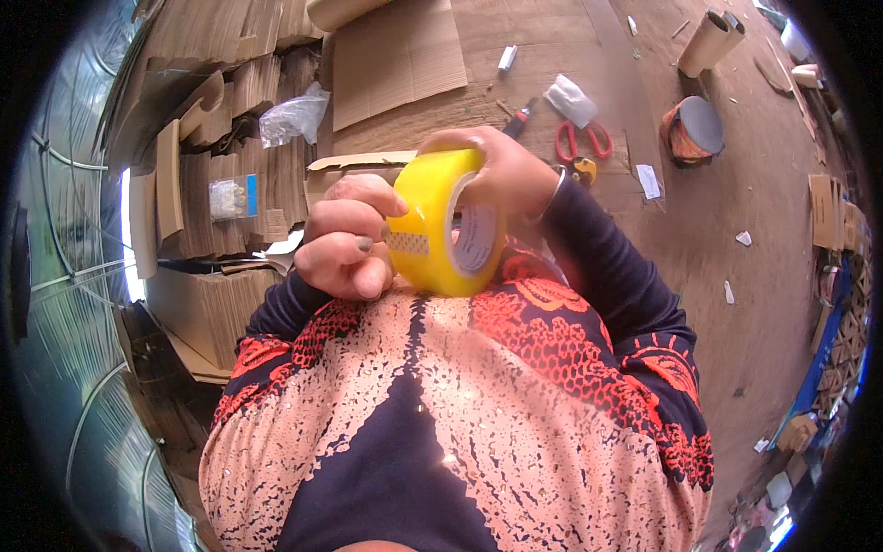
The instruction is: The person rolls a sheet of corrugated cardboard into a cylindrical tube and secures it with tape. They then retrieve a roll of yellow tape, place it into a tape dispenser, and apply tape to the seam of the cardboard tube.
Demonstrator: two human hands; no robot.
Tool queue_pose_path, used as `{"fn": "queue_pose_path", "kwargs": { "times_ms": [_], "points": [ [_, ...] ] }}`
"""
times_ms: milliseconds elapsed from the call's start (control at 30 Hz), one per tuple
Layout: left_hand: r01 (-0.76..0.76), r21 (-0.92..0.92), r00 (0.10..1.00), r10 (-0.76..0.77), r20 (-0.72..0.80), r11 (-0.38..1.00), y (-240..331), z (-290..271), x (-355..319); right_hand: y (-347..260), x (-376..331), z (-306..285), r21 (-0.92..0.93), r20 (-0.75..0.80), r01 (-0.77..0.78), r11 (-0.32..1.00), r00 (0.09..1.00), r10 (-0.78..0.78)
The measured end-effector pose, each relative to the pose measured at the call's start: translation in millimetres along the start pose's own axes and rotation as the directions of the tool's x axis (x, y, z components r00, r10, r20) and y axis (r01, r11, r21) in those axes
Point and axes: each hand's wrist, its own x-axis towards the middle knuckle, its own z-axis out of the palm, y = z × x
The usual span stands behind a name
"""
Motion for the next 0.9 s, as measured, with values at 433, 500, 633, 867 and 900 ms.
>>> {"fn": "queue_pose_path", "kwargs": {
  "times_ms": [433, 500, 633, 867, 900],
  "points": [
    [-0.033, 0.050, 0.974, 0.021, 0.228, 0.998, 11.3, -12.7, 10.5, 3.7, -3.3, -0.7, -0.027, -0.020, 0.030, 0.999, 0.999, -0.031],
    [-0.018, 0.025, 0.971, 0.011, 0.240, 1.000, 11.4, -12.4, 8.2, 2.9, -3.7, -0.8, -0.024, -0.020, 0.037, 0.999, 0.999, -0.038],
    [-0.054, 0.034, 0.991, 0.049, 0.127, 0.998, 5.3, -2.2, 6.0, -1.1, -4.7, 0.2, -0.002, -0.027, 0.015, 1.000, 1.000, -0.015],
    [0.020, -0.008, 0.986, -0.019, 0.167, 1.000, 5.9, -7.0, 10.3, -1.9, -3.7, -0.4, -0.031, -0.024, 0.024, 0.999, 0.999, -0.025],
    [0.036, -0.019, 0.988, -0.033, 0.150, 0.999, 5.8, -7.2, 10.3, -1.9, -4.2, 0.2, -0.031, -0.026, 0.027, 0.999, 0.999, -0.028]
  ]
}}
